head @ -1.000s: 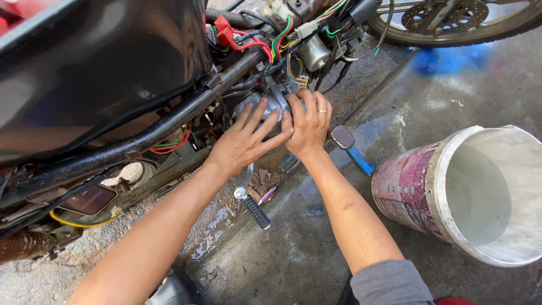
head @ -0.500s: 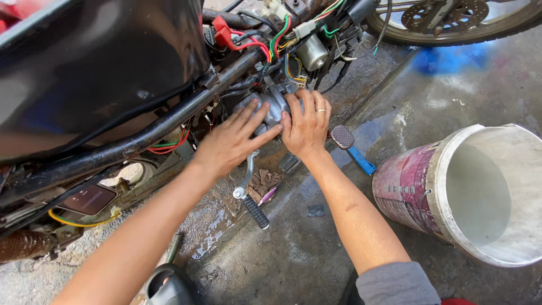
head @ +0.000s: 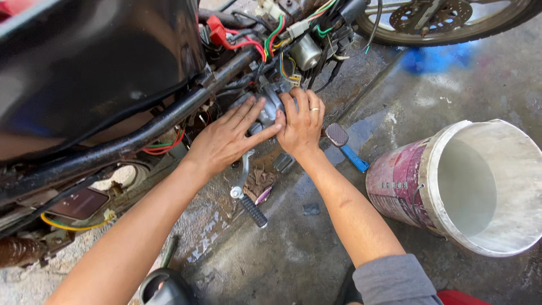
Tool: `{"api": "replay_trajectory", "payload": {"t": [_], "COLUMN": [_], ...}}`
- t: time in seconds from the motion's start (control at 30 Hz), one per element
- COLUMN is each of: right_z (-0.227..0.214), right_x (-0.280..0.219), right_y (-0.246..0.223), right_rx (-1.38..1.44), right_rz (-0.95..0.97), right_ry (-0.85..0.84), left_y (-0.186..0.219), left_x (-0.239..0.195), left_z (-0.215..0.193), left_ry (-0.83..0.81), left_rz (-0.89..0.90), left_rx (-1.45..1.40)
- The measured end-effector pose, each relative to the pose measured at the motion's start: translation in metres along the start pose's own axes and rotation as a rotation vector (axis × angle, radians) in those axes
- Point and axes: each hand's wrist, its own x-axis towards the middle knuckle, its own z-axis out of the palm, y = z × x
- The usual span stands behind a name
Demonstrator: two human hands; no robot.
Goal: The person scrubs the exposed motorcycle engine casing with a small brush and a sponge, repeatedly dipping them into a bucket of water. The person wipes the engine surface with their hands and the sponge, focusing on the side cover and surrounding areas.
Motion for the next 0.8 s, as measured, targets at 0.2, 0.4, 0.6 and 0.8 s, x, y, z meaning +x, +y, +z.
{"api": "replay_trajectory", "payload": {"t": [0.2, 0.4, 0.6, 0.8], "right_z": [0.001, -0.002, 0.001, 0.002], "right_x": [0.000, 0.004, 0.004, 0.005], "right_y": [0.004, 0.001, 0.007, 0.009], "right_rx": [-0.019, -0.029, -0.047, -0.039], "right_rz": [-0.019, -0.049, -0.086, -0.103], "right_ry": [0.009, 0.010, -0.003, 0.008], "left_y": [0.023, -0.006, 0.011, -0.019], "left_x": [0.014, 0.000, 0.007, 0.010], "left_z": [0.041, -0.010, 0.012, -0.022], "left_ry": [0.360, -0.076, -0.111, -0.160], "left_rz": [-0.074, 0.003, -0.059, 0.030], "left_rx": [0.182, -0.039, 0.014, -0.069]}}
